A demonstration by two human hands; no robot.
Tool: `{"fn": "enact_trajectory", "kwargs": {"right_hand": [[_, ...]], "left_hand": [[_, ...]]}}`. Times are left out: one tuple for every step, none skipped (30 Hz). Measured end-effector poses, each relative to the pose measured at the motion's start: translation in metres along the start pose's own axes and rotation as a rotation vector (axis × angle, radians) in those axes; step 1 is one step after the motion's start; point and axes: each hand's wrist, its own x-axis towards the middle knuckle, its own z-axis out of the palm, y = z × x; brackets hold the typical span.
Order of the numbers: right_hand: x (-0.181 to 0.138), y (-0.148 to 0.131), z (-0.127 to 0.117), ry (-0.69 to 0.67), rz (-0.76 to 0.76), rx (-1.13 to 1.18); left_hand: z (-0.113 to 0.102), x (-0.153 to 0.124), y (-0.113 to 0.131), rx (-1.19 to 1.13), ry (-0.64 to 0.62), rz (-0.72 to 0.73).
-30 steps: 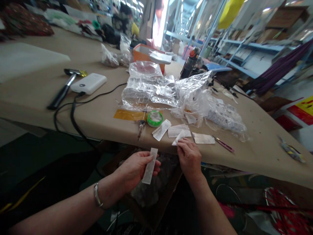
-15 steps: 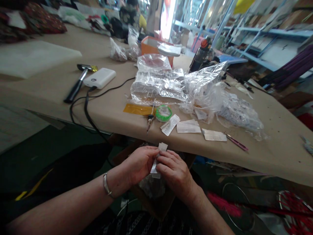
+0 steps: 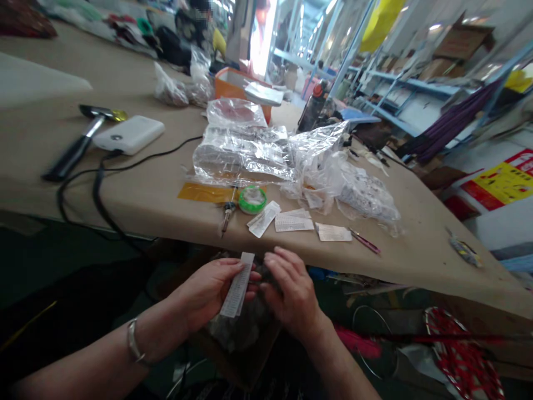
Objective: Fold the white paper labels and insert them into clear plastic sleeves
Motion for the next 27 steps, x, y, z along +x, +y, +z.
{"fn": "enact_trajectory", "kwargs": {"right_hand": [[-0.003, 0.012, -0.006, 0.061, 0.106, -0.121], [-0.007, 0.025, -0.011, 0.115, 0.220, -0.263], [-0.011, 0.038, -0.016, 0.132, 0.312, -0.394], [-0.016, 0.050, -0.021, 0.108, 0.373, -0.496], [-0.021, 0.060, -0.024, 0.059, 0.406, -0.570], [-0.026, 0.069, -0.026, 0.009, 0.413, -0.617], [-0.032, 0.076, -0.027, -0.024, 0.400, -0.640], [-0.037, 0.081, -0.028, -0.037, 0.375, -0.643], [-0.042, 0.085, -0.029, -0.026, 0.346, -0.630], [-0.045, 0.088, -0.031, 0.004, 0.318, -0.603], [-0.047, 0.090, -0.033, 0.041, 0.295, -0.562], [-0.047, 0.090, -0.035, 0.084, 0.284, -0.514], [-0.046, 0.090, -0.036, 0.131, 0.285, -0.462], [-0.044, 0.087, -0.037, 0.185, 0.298, -0.405], [-0.040, 0.082, -0.036, 0.245, 0.315, -0.342], [-0.035, 0.074, -0.034, 0.301, 0.334, -0.268], [-0.029, 0.063, -0.030, 0.348, 0.348, -0.185], [-0.024, 0.050, -0.025, 0.376, 0.345, -0.092], [-0.018, 0.036, -0.018, 0.359, 0.328, 0.014], [-0.013, 0.021, -0.011, 0.315, 0.276, 0.106], [-0.008, 0.006, -0.003, 0.245, 0.191, 0.162], [-0.005, -0.007, 0.005, 0.163, 0.091, 0.185], [-0.002, -0.018, 0.013, 0.098, 0.004, 0.187], [0.001, -0.027, 0.020, 0.044, -0.067, 0.174], [0.002, -0.033, 0.025, 0.006, -0.115, 0.155], [0.004, -0.036, 0.030, -0.018, -0.143, 0.137], [0.004, -0.037, 0.033, -0.035, -0.159, 0.125]], "left_hand": [[0.000, 0.000, 0.001, 0.032, 0.022, -0.017], [-0.001, 0.000, 0.001, 0.058, 0.036, -0.034], [-0.001, 0.000, 0.001, 0.077, 0.043, -0.045], [-0.002, 0.001, 0.000, 0.091, 0.046, -0.050], [-0.002, 0.001, 0.000, 0.101, 0.045, -0.054], [-0.002, 0.001, -0.001, 0.107, 0.044, -0.057], [-0.002, 0.001, -0.002, 0.112, 0.044, -0.059], [-0.002, 0.002, -0.002, 0.116, 0.043, -0.059], [-0.002, 0.002, -0.002, 0.120, 0.041, -0.057], [-0.001, 0.002, -0.002, 0.124, 0.040, -0.054], [-0.001, 0.001, -0.002, 0.129, 0.042, -0.050], [-0.001, 0.001, -0.002, 0.135, 0.047, -0.047], [-0.001, 0.001, -0.002, 0.138, 0.051, -0.046], [-0.001, 0.001, -0.002, 0.138, 0.052, -0.046], [-0.001, 0.001, -0.002, 0.134, 0.048, -0.047], [0.000, 0.001, -0.002, 0.128, 0.040, -0.049], [0.000, 0.001, -0.003, 0.119, 0.031, -0.050], [0.000, 0.001, -0.004, 0.109, 0.021, -0.051], [-0.001, 0.002, -0.005, 0.097, 0.010, -0.049], [-0.001, 0.002, -0.006, 0.080, -0.009, -0.042], [-0.001, 0.003, -0.007, 0.056, -0.038, -0.027], [-0.002, 0.004, -0.008, 0.025, -0.071, 0.000], [-0.003, 0.005, -0.008, -0.007, -0.098, 0.033], [-0.004, 0.006, -0.009, -0.038, -0.109, 0.070], [-0.005, 0.007, -0.009, -0.067, -0.103, 0.105], [-0.007, 0.007, -0.010, -0.090, -0.085, 0.128], [-0.009, 0.008, -0.010, -0.104, -0.067, 0.136]]}}
